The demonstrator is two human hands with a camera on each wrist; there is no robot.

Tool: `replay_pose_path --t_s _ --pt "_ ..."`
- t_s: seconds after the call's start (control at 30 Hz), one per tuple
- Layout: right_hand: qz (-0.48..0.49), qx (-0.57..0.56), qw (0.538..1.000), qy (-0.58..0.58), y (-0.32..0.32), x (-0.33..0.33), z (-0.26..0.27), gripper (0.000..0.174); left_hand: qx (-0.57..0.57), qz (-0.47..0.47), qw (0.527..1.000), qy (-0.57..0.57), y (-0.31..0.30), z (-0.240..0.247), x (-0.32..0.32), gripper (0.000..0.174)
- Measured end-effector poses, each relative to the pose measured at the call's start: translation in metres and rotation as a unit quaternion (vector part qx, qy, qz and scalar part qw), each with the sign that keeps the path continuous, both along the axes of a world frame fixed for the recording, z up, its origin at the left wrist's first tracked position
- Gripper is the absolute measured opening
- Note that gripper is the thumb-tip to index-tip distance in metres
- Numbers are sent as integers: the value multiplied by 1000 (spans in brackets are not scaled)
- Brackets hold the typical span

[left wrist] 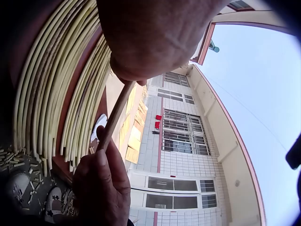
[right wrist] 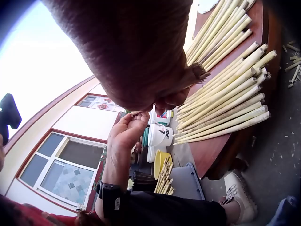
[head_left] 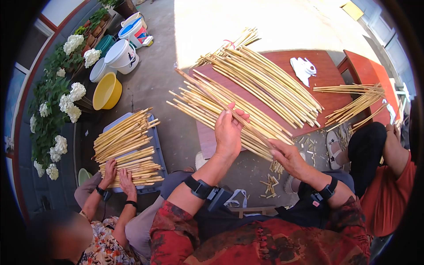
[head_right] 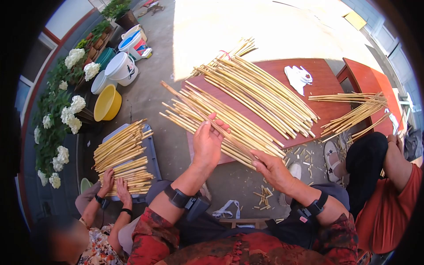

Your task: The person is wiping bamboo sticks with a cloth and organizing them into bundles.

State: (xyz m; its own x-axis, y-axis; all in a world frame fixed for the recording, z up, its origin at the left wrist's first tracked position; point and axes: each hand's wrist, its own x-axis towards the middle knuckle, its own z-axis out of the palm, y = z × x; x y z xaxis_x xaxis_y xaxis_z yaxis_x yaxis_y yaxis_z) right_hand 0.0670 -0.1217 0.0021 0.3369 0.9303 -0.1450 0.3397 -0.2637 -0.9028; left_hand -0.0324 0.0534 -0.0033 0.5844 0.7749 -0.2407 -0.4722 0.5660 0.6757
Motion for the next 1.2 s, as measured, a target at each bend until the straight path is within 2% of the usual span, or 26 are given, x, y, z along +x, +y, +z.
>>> replay_pose_path --t_s 0.07,0.13,0.23,0.33,0.4,0.53,0.63,0.77,0.9,0.93,1.07,1.1,1.17,1.2 --pt "-1 22 1000 -20 -2 -2 -2 32 12 24 1000 -8 14 -1 -2 33" --pt "25 61 992 -106 -5 -2 -4 33 12 54 998 -9 31 3 -4 33" --pt "27 29 994 -105 -6 -5 5 34 14 91 996 -15 44 2 -6 33" --pt "18 85 985 -150 -5 -2 0 34 16 84 996 -13 27 0 0 33" --pt "11 85 984 -159 -3 1 0 35 -7 17 1000 7 1 1 4 33" --pt "12 80 980 -181 -4 3 -1 37 -10 -6 1000 12 -7 -1 5 32" --pt "14 90 973 -213 -4 3 -2 37 -16 10 1000 14 13 4 4 32" --pt "24 82 965 -248 -7 3 4 38 -8 89 996 -21 53 4 -3 34" --pt "22 73 960 -269 -8 4 11 38 -11 114 993 -33 51 4 -2 35" --pt "21 55 960 -274 -8 4 12 38 -11 113 993 -33 42 3 0 35" --pt "7 87 960 -265 -3 10 5 36 -21 -1 1000 -3 -16 2 13 34" --pt "6 101 967 -232 -3 10 2 35 -18 -36 999 8 -24 1 14 34" --pt "3 115 973 -199 -2 9 2 34 -14 -41 999 16 -27 -1 16 34" --pt "-2 76 988 -133 -3 8 5 33 -8 -44 999 23 -28 -3 17 34"
